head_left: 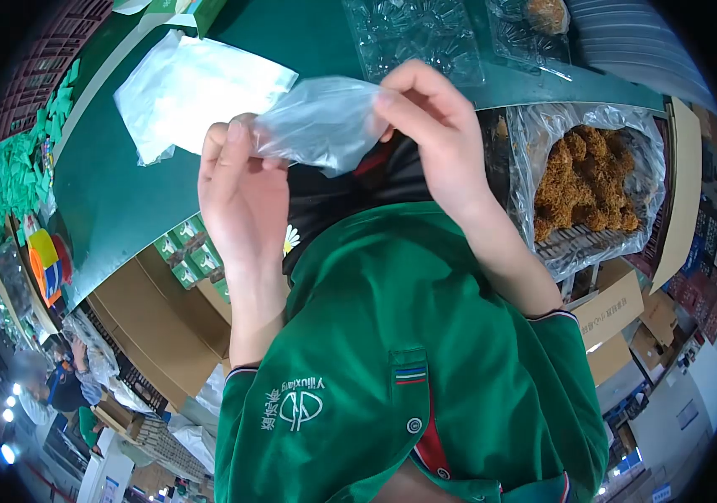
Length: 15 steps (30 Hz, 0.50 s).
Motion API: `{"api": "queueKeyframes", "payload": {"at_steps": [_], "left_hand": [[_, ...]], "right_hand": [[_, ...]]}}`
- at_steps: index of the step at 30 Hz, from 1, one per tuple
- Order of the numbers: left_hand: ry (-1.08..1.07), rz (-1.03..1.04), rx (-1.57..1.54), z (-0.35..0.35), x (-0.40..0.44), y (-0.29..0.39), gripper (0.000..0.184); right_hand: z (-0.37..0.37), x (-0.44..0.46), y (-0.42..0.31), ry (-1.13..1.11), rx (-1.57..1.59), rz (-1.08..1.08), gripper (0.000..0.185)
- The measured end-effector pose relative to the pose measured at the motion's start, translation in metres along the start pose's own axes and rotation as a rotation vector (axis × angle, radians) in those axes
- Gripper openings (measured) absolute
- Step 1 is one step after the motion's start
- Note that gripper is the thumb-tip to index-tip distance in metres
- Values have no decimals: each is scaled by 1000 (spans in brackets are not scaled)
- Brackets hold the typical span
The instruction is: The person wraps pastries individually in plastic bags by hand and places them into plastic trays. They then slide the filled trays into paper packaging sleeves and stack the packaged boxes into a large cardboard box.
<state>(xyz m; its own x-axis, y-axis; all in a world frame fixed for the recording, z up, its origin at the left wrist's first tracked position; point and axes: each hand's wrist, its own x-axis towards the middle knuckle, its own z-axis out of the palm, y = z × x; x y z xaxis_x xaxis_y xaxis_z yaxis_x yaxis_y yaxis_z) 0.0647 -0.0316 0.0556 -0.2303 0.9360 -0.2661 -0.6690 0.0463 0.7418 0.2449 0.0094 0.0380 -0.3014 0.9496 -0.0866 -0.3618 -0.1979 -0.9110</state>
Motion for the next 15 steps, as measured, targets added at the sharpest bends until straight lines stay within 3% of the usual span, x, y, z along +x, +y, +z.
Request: {"api": "queueKeyframes", "payload": {"at_steps": [2,4,5,6,8,12,14,15], "left_hand": [[-26,31,39,-6,1,-1,16],[-15,84,173,3,0,-3,15],[-5,109,257,11,-1,-3,15],[2,131,342,19,-3,-3,14],[-100,145,442,37,-10,-4,13],[-331,346,687,45,-9,-14,12],[-413,400,904,55,-17,-22,13],[-580,521,1081,63,-18,-26,13]], "right_hand": [[-1,-3,-2,164,-268,-163,6],[-6,-9,-23,151,-749,-614,15],[-5,-13,-38,66,-828,-788,24],[2,-26,-57,-117,-864,-753,21],[15,-29,-55,-210,-785,-687,21],[16,-19,-2,-20,-594,-519,13],[10,-12,-1,-215,-561,-488,13],[2,-9,8,-187,-459,-312,12]]}}
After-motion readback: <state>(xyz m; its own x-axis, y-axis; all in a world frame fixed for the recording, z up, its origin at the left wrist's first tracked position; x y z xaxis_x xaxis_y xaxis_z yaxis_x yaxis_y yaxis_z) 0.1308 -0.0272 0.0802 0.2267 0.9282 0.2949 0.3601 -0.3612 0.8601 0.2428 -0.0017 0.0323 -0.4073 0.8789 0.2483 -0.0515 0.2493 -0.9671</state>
